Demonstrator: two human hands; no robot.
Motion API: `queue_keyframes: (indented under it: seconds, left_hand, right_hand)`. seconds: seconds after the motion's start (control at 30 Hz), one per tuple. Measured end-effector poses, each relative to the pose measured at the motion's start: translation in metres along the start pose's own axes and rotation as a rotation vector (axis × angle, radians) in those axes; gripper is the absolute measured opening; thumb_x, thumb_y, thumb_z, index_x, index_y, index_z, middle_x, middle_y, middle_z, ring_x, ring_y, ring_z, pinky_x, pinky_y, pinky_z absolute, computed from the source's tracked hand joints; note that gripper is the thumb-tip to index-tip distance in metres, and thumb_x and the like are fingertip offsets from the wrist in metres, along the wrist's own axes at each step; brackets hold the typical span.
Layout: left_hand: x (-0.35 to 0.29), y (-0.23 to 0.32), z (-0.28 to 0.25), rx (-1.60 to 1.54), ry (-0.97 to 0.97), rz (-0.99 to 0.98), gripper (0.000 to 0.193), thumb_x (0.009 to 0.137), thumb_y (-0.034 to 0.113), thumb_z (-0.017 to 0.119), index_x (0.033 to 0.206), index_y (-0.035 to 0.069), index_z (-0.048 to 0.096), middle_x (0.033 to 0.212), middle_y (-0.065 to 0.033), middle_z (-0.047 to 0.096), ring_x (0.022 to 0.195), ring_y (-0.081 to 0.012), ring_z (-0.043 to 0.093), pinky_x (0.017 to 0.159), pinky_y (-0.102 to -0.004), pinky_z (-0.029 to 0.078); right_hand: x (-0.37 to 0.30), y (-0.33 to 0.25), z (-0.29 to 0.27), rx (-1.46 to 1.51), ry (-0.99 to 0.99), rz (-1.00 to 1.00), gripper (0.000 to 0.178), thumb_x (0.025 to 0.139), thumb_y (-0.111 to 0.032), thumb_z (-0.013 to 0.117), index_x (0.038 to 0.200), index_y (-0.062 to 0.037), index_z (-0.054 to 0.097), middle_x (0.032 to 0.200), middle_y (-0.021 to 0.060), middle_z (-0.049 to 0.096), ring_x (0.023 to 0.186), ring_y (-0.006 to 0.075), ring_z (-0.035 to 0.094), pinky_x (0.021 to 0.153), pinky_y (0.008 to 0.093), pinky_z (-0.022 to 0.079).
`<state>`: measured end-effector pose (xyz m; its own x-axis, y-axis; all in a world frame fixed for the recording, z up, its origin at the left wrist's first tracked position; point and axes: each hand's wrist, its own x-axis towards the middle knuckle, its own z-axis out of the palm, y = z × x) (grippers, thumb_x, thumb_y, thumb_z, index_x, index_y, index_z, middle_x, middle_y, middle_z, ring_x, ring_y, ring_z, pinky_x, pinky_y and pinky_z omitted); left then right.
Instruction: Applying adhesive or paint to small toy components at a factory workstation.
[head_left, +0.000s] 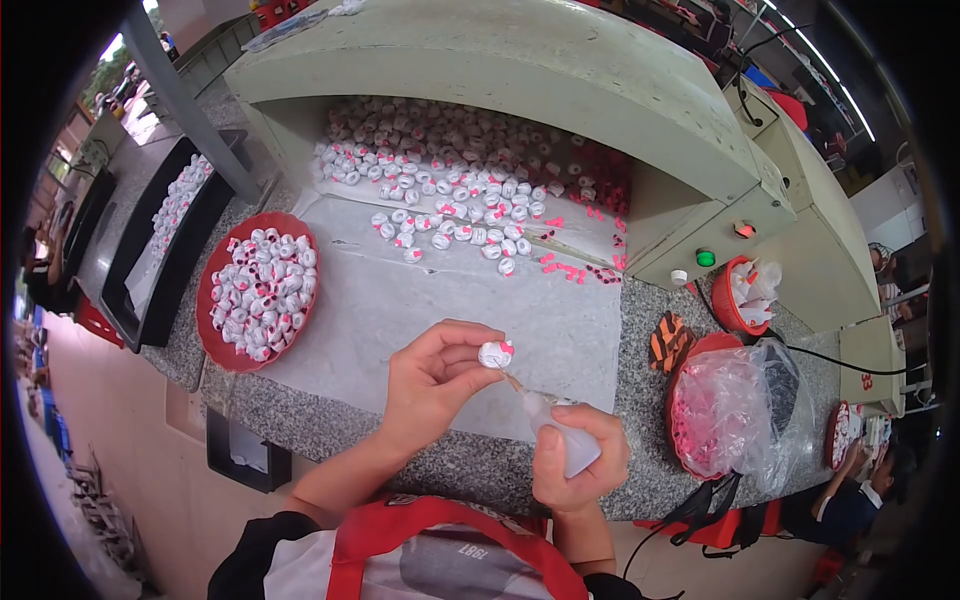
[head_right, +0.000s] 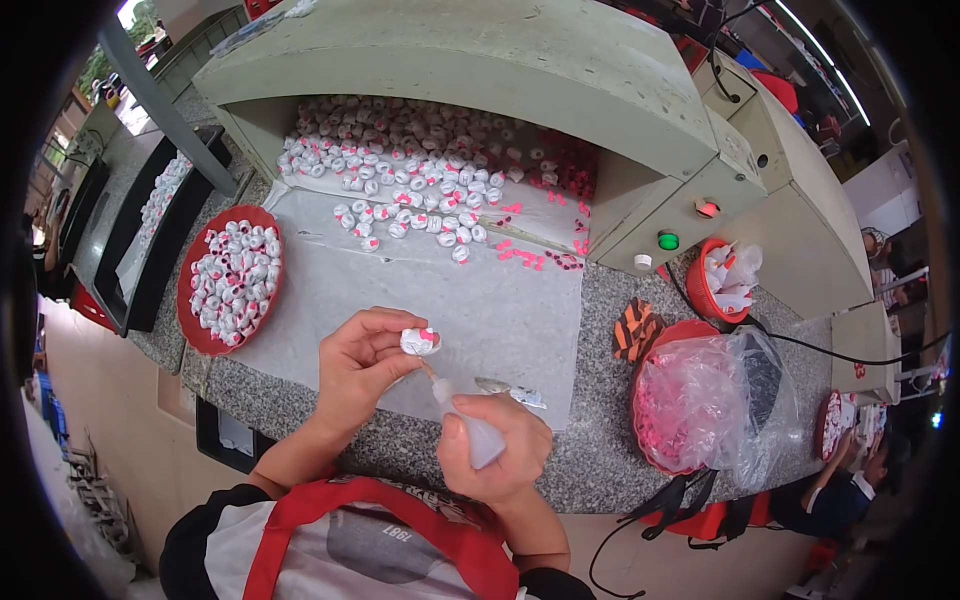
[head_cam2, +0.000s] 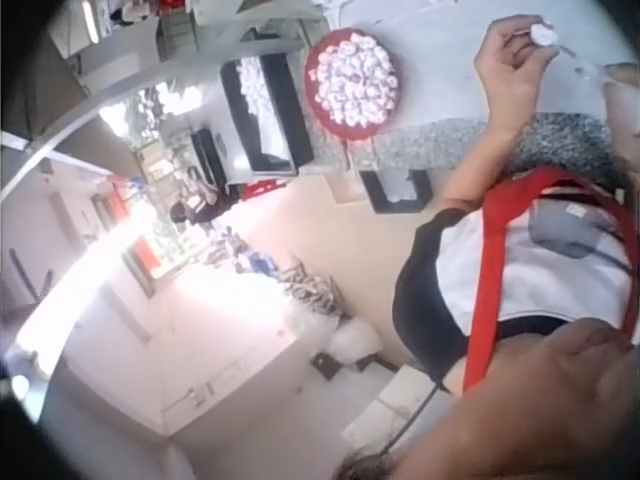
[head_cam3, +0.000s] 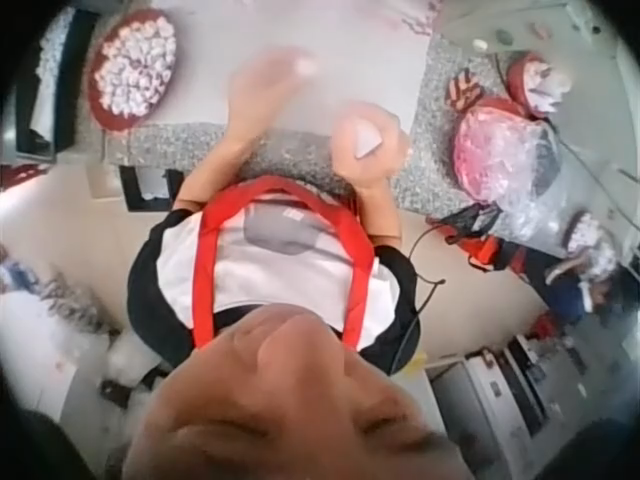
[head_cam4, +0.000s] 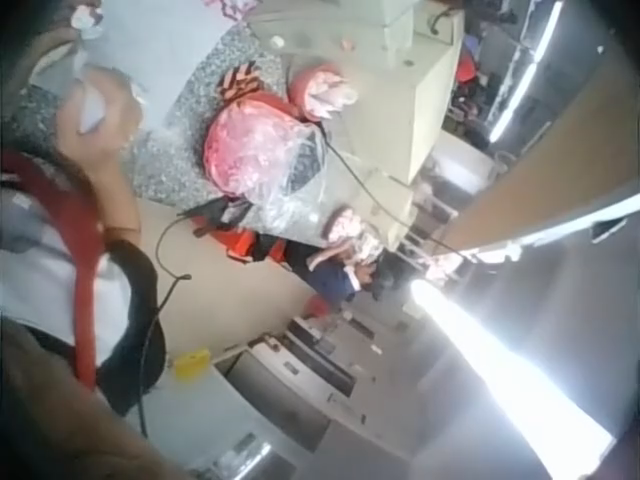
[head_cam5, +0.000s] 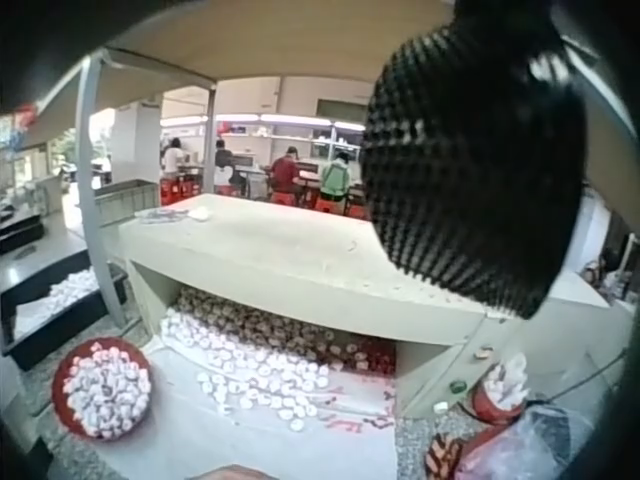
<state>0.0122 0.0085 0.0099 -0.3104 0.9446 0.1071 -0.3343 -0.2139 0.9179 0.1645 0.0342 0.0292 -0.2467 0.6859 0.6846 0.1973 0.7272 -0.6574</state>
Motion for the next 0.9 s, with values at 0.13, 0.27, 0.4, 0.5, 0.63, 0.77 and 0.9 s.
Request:
queue_keyframes:
  seconds: [0.13, 0.27, 0.4, 0.5, 0.63, 0.77, 0.9]
  left_hand:
    - [0.003, 0.001, -0.004, -0.037, 0.023, -0.147, 0.030, 0.071, -0.012, 0.057, 0.099, -0.005, 0.049, 0.099, -0.0149, 0.058, 0.091, -0.0213, 0.059, 0.078, -0.0290, 0.049]
    - [0.003, 0.002, -0.004, -0.065, 0.003, -0.184, 0.031, 0.070, -0.011, 0.058, 0.099, -0.005, 0.050, 0.095, -0.0138, 0.060, 0.090, -0.0218, 0.060, 0.078, -0.0295, 0.049]
    - [0.002, 0.004, -0.003, -0.090, -0.015, -0.199, 0.031, 0.070, -0.012, 0.058, 0.099, -0.004, 0.050, 0.096, -0.0139, 0.060, 0.091, -0.0230, 0.060, 0.079, -0.0303, 0.049]
    - [0.001, 0.004, -0.004, -0.093, -0.005, -0.193, 0.031, 0.070, -0.011, 0.058, 0.099, -0.004, 0.050, 0.096, -0.0139, 0.060, 0.091, -0.0234, 0.060, 0.080, -0.0313, 0.049]
    - [0.003, 0.002, -0.006, -0.084, -0.007, -0.181, 0.032, 0.070, -0.011, 0.059, 0.099, -0.004, 0.051, 0.097, -0.0143, 0.060, 0.090, -0.0240, 0.060, 0.080, -0.0326, 0.049]
    - [0.003, 0.002, -0.005, -0.072, -0.015, -0.195, 0.032, 0.069, -0.011, 0.060, 0.100, -0.004, 0.051, 0.099, -0.0150, 0.059, 0.091, -0.0245, 0.060, 0.080, -0.0329, 0.049]
    - [0.002, 0.002, -0.003, -0.089, -0.026, -0.193, 0.032, 0.069, -0.011, 0.059, 0.100, -0.004, 0.051, 0.100, -0.0156, 0.059, 0.092, -0.0248, 0.060, 0.079, -0.0333, 0.049]
  right_hand:
    - [0.000, 0.000, -0.005, -0.027, -0.002, -0.003, 0.022, 0.067, -0.004, 0.061, 0.085, 0.0024, 0.052, 0.070, 0.0102, 0.060, 0.053, 0.0210, 0.059, 0.049, 0.0282, 0.048]
    - [0.000, -0.001, -0.007, -0.043, -0.008, -0.007, 0.021, 0.067, -0.005, 0.061, 0.084, 0.0022, 0.052, 0.071, 0.0100, 0.060, 0.053, 0.0212, 0.059, 0.049, 0.0282, 0.048]
    - [0.000, -0.001, -0.007, -0.059, 0.000, -0.027, 0.021, 0.066, -0.004, 0.061, 0.084, 0.0021, 0.052, 0.071, 0.0098, 0.060, 0.053, 0.0213, 0.059, 0.049, 0.0282, 0.048]
    - [-0.001, -0.002, -0.010, -0.048, 0.002, 0.014, 0.021, 0.066, -0.004, 0.061, 0.084, 0.0019, 0.053, 0.071, 0.0097, 0.060, 0.053, 0.0213, 0.059, 0.049, 0.0281, 0.048]
    - [0.000, 0.000, -0.011, -0.067, 0.002, 0.003, 0.020, 0.066, -0.004, 0.061, 0.084, 0.0016, 0.053, 0.071, 0.0097, 0.061, 0.054, 0.0211, 0.060, 0.050, 0.0280, 0.048]
    - [0.000, -0.005, -0.014, -0.037, -0.038, 0.045, 0.019, 0.066, -0.005, 0.061, 0.083, 0.0009, 0.054, 0.070, 0.0092, 0.061, 0.055, 0.0207, 0.060, 0.050, 0.0279, 0.048]
    - [-0.001, -0.005, -0.009, 0.012, -0.011, 0.083, 0.018, 0.067, -0.006, 0.061, 0.082, 0.0007, 0.055, 0.069, 0.0090, 0.061, 0.054, 0.0206, 0.060, 0.050, 0.0274, 0.048]
